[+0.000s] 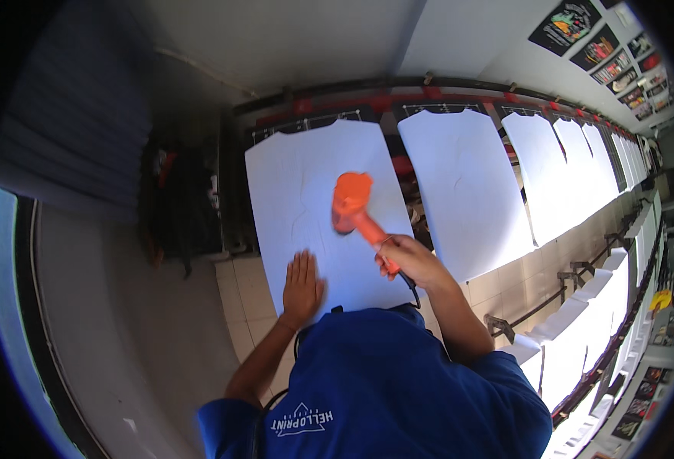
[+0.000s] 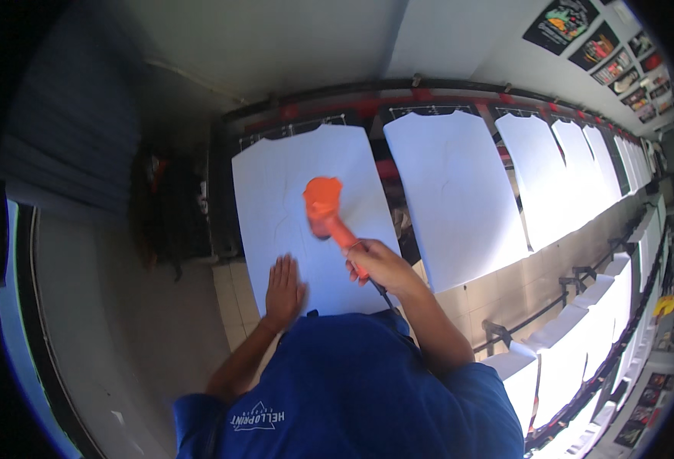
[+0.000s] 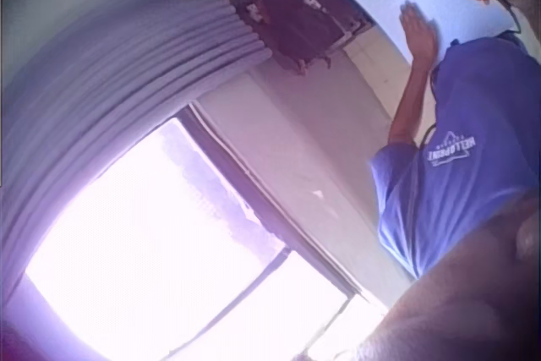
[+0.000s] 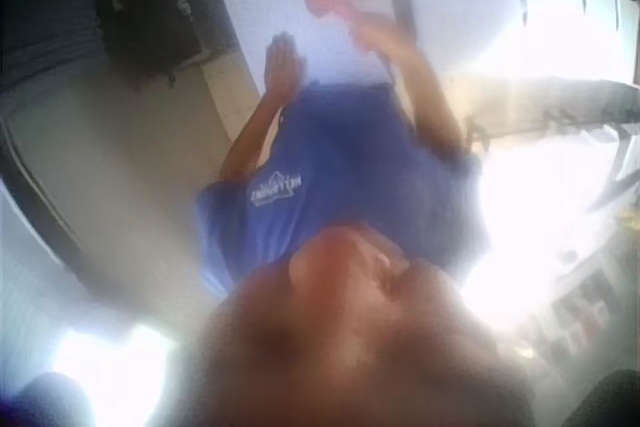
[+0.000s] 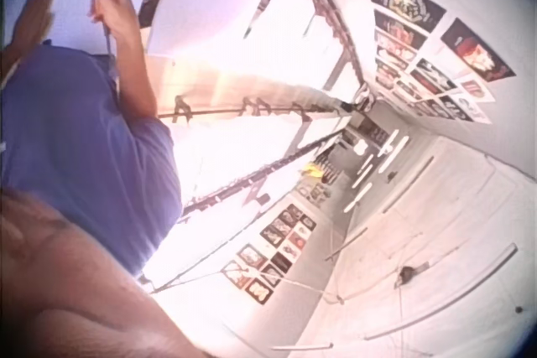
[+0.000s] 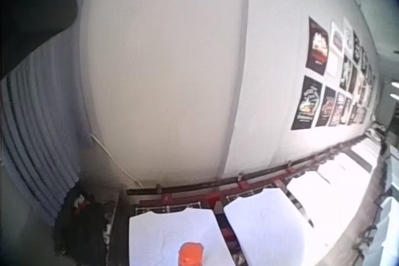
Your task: The person uses an orange heat gun to apply heat to white t-shirts laid out on a table. They move the heat gun back and forth over the shirts and occasionally use their left hand to smooth the fabric.
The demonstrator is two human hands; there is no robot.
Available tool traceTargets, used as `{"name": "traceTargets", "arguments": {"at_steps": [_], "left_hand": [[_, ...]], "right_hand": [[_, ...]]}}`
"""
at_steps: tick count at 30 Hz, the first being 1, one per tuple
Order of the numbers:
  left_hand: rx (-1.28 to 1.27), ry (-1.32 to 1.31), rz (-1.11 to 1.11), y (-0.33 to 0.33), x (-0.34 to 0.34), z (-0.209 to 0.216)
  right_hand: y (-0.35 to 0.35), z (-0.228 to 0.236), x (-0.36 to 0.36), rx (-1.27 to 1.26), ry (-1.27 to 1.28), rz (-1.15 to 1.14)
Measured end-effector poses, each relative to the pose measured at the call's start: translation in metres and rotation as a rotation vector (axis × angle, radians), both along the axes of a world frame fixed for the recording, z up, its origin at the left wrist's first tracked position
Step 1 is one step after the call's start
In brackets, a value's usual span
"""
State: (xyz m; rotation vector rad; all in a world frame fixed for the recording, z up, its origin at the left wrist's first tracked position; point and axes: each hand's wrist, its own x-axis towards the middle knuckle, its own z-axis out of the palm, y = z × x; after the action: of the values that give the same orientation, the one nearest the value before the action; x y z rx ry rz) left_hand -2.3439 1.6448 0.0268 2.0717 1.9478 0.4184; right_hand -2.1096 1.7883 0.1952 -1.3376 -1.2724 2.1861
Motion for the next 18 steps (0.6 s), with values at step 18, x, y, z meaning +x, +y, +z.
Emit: {"name": "traceTargets", "arguments": {"at_steps": [18], "left_hand": [[-0.035, 0.136, 0.174, -0.060, 0.057, -0.028]], "right_hand": [[0.010, -0.021, -0.058, 0.289, 0.146, 0.355]]}}
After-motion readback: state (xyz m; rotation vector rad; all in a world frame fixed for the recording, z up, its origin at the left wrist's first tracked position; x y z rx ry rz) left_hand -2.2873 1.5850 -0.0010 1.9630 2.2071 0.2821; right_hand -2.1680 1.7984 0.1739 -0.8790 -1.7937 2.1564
